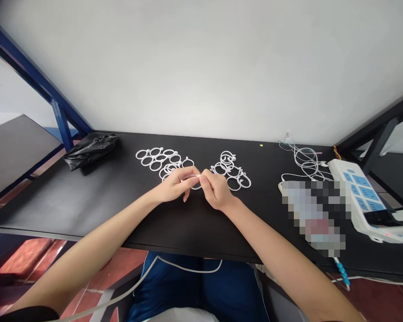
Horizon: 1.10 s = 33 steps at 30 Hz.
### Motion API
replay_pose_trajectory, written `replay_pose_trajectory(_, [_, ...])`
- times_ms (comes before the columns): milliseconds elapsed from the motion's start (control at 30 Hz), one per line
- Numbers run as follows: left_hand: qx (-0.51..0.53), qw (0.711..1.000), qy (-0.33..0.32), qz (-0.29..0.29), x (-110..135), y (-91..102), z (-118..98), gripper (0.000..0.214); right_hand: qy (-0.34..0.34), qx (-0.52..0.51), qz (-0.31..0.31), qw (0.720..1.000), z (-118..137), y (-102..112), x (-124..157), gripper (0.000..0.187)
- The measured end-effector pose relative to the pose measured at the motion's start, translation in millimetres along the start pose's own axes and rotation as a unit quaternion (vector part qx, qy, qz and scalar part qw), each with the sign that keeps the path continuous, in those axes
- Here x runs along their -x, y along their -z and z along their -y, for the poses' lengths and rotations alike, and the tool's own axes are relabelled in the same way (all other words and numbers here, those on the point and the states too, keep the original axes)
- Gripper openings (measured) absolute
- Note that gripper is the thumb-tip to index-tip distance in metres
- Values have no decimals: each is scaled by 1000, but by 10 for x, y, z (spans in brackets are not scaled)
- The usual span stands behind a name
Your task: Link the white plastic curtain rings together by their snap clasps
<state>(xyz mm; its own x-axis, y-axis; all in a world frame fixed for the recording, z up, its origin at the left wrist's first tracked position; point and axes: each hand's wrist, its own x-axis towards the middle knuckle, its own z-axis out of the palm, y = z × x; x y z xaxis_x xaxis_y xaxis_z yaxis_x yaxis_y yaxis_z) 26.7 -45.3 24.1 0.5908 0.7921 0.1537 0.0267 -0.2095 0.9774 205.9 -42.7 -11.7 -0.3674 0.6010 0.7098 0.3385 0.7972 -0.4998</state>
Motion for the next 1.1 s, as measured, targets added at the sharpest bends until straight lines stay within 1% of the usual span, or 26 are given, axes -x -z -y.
replay_pose_trajectory(200, [20,1000,2,-2,-10,-4,88,38,-12,1,3,1000,41,-4,-14,30])
replay_pose_trajectory(367, [24,1000,2,-8,-6,-24,160,43,-31,-18,-14,999,45,-19,-18,30])
replay_pose_trajectory(533, [43,999,8,9,4,-24,128,46,-40,-22,-50,998,14,-33,-5,32])
replay_pose_trajectory(633, [39,999,2,11,5,-23,110,44,-41,-16,-70,997,1,-37,1,32])
replay_pose_trajectory(867, [50,999,3,9,-6,-32,104,44,-50,-2,-80,996,-12,-43,7,31])
replay_pose_trajectory(1100, [53,999,8,1,-16,-27,120,46,-52,13,-95,994,8,-24,3,34])
